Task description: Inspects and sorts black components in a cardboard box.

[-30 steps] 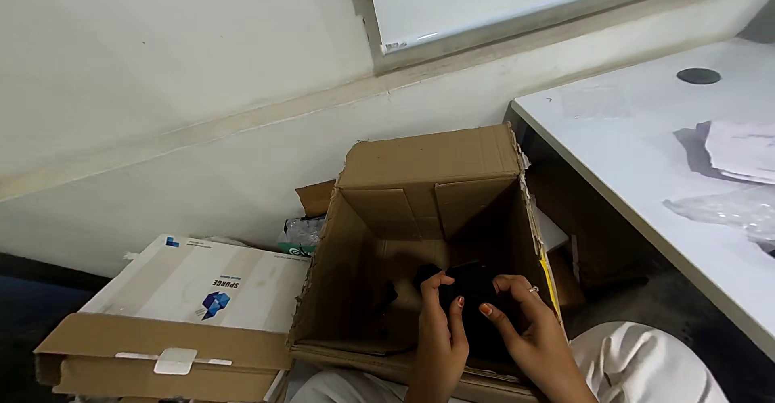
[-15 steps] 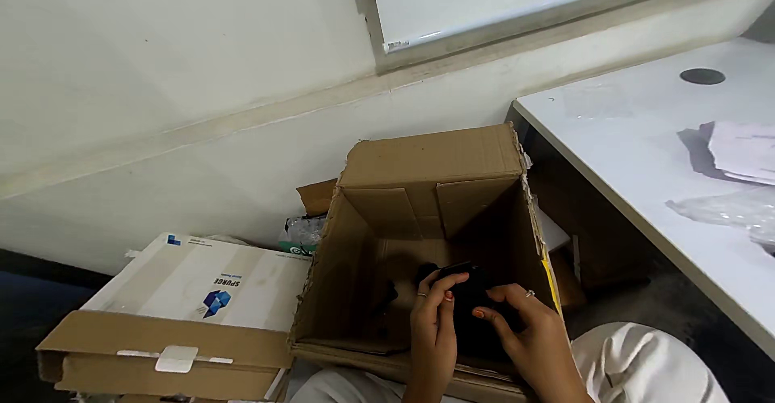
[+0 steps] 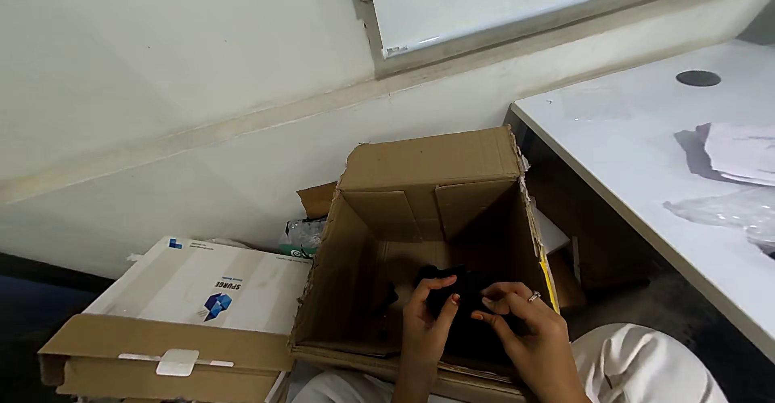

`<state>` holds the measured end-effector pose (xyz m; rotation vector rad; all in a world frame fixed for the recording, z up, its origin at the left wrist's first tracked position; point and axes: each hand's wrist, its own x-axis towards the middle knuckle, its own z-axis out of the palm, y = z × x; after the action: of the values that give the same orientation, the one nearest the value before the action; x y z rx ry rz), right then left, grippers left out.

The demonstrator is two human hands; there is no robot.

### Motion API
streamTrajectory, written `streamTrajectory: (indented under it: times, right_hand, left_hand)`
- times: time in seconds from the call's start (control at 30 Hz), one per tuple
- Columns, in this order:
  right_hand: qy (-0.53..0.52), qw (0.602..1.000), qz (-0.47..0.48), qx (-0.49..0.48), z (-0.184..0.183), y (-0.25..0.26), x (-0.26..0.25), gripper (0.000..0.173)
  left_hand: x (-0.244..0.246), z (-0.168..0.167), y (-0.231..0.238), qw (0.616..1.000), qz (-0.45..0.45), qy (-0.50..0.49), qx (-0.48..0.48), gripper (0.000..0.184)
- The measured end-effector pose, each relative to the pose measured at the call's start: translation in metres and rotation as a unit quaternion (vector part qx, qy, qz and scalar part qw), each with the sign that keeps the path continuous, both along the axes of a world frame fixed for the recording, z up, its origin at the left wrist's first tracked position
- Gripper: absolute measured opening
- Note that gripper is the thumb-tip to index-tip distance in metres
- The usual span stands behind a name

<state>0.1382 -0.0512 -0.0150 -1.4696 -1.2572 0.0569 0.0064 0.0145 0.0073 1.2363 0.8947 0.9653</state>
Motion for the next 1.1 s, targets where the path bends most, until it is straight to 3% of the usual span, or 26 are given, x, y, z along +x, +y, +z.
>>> streamTrajectory:
  times: [0.13,0.27,0.43,0.6,0.73,1.1]
  right_hand:
    - [0.0,0.996,0.068,0.062,0.001,0.0,-0.001,0.016]
    - [-0.074,0.982,0.126,0.123,0.003,-0.002,-0.002,0.01]
    - [-0.103,0.977,0.095,0.158,0.003,-0.004,-0.003,0.009]
    - [-0.064,0.994,0.023,0.091,0.003,-0.003,-0.005,0.021]
    - [-0.007,0.997,0.059,0.048,0.002,-0.001,-0.006,0.022]
    - [0.058,0.997,0.054,0.007,-0.001,0.0,0.004,0.016]
  left_hand:
    - [0.001,-0.001,0.0,0.999,0.003,-0.036,-0.02,0.034]
    - [-0.001,0.001,0.0,0.996,-0.004,-0.079,-0.029,0.036]
    - [-0.007,-0.001,0.003,0.99,-0.047,-0.081,0.107,0.04]
    - [-0.01,-0.01,0.007,0.969,-0.124,-0.082,0.197,0.038]
    - [-0.011,-0.016,0.013,0.955,-0.142,-0.07,0.25,0.034]
    - [-0.014,-0.008,0.01,0.967,-0.189,-0.014,0.172,0.03]
